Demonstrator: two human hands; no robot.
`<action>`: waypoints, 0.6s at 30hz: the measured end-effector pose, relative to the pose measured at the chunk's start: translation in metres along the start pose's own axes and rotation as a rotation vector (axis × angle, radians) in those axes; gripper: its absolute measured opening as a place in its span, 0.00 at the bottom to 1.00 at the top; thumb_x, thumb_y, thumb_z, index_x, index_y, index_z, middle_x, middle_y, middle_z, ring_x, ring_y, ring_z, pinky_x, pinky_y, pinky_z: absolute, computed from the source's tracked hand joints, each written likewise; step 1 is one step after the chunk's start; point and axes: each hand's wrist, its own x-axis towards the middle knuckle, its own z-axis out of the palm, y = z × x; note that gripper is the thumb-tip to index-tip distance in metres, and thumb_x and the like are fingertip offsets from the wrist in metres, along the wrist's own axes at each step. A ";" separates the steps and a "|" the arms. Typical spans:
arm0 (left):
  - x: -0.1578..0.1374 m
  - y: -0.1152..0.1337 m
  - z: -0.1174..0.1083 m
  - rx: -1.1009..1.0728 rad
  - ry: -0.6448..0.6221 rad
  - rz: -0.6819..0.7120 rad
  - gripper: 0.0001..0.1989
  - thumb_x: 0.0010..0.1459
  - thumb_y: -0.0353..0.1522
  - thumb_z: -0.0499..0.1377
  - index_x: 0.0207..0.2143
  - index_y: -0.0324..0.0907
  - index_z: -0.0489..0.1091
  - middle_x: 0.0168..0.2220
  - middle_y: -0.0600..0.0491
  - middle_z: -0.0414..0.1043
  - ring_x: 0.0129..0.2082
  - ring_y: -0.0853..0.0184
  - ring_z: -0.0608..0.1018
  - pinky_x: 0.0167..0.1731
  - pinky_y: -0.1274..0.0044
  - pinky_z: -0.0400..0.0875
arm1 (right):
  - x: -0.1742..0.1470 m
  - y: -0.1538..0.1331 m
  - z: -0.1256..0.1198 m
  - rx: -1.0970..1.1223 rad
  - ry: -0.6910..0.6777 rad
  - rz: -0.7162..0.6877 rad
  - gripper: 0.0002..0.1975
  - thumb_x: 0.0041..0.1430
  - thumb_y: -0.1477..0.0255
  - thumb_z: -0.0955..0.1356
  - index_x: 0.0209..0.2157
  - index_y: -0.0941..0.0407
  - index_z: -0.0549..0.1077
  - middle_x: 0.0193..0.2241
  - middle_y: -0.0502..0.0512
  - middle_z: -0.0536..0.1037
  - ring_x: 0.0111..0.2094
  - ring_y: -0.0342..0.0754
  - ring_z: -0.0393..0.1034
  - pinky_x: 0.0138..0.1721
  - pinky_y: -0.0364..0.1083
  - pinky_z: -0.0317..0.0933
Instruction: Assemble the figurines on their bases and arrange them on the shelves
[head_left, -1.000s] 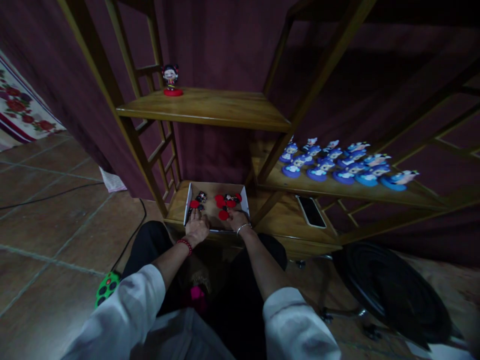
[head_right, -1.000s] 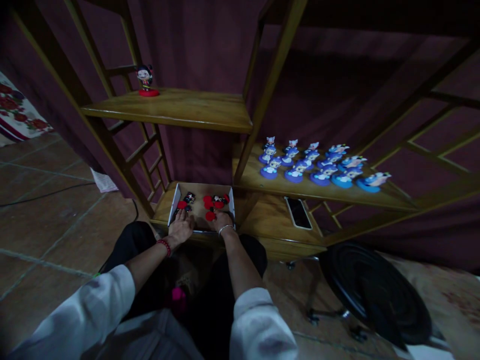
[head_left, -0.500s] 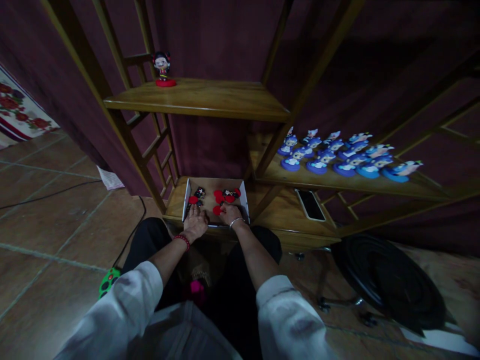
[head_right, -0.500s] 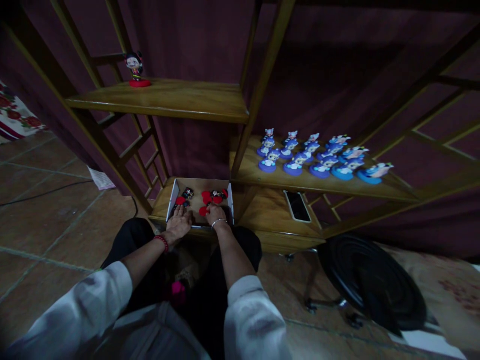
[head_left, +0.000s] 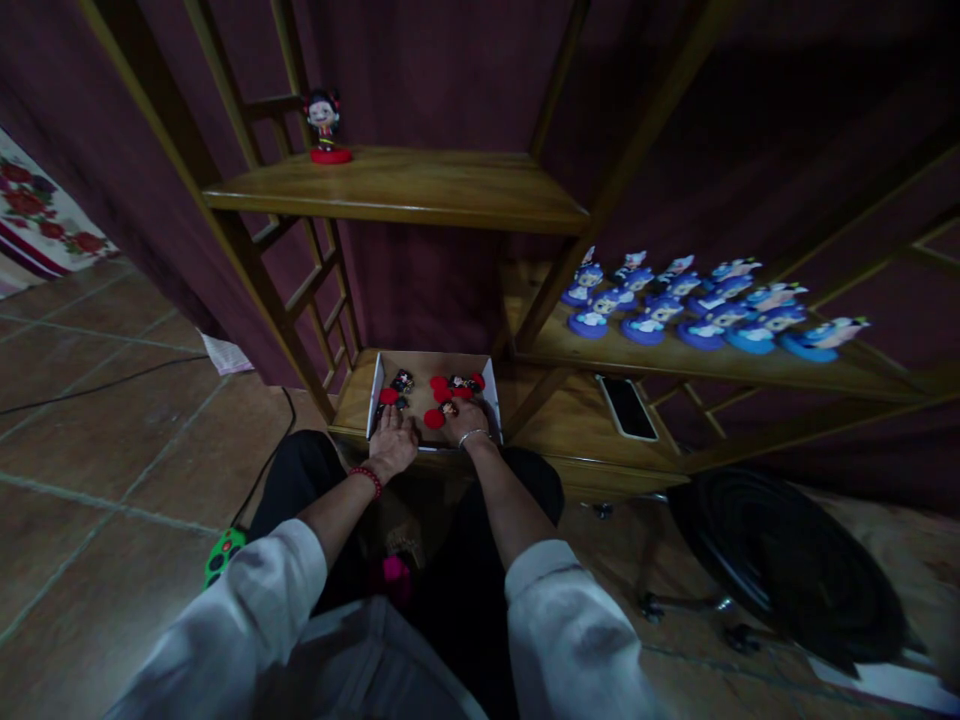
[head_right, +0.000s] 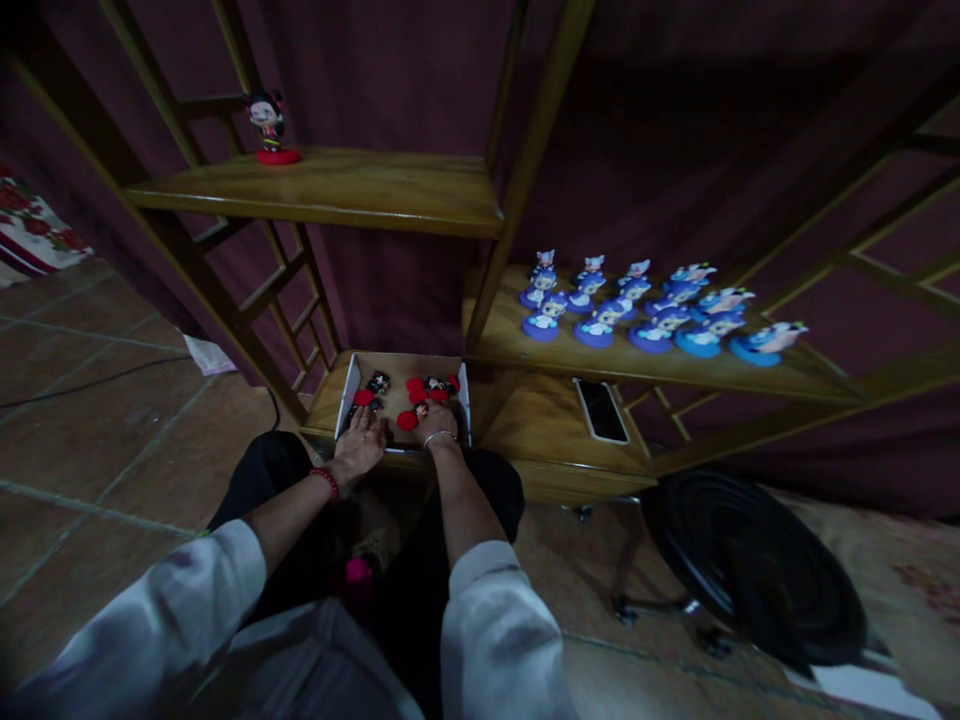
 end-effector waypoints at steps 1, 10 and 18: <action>0.000 0.000 0.000 -0.002 -0.005 -0.001 0.22 0.57 0.33 0.46 0.53 0.38 0.63 0.61 0.43 0.51 0.62 0.54 0.49 0.57 0.64 0.50 | 0.000 -0.001 0.001 0.002 -0.006 -0.002 0.16 0.58 0.68 0.60 0.47 0.55 0.69 0.44 0.59 0.75 0.46 0.48 0.68 0.44 0.42 0.58; 0.000 -0.001 0.001 -0.010 -0.004 0.010 0.22 0.58 0.33 0.46 0.53 0.38 0.63 0.61 0.43 0.50 0.62 0.53 0.49 0.57 0.63 0.49 | 0.004 -0.003 0.004 0.038 -0.049 -0.002 0.15 0.55 0.69 0.63 0.45 0.56 0.70 0.39 0.58 0.77 0.43 0.49 0.70 0.42 0.43 0.60; -0.001 -0.001 0.001 0.007 0.000 0.014 0.21 0.58 0.32 0.46 0.51 0.36 0.64 0.60 0.41 0.52 0.62 0.54 0.50 0.57 0.65 0.49 | 0.009 0.003 0.007 0.214 -0.031 0.028 0.13 0.52 0.72 0.65 0.41 0.55 0.72 0.37 0.55 0.77 0.41 0.48 0.71 0.42 0.42 0.61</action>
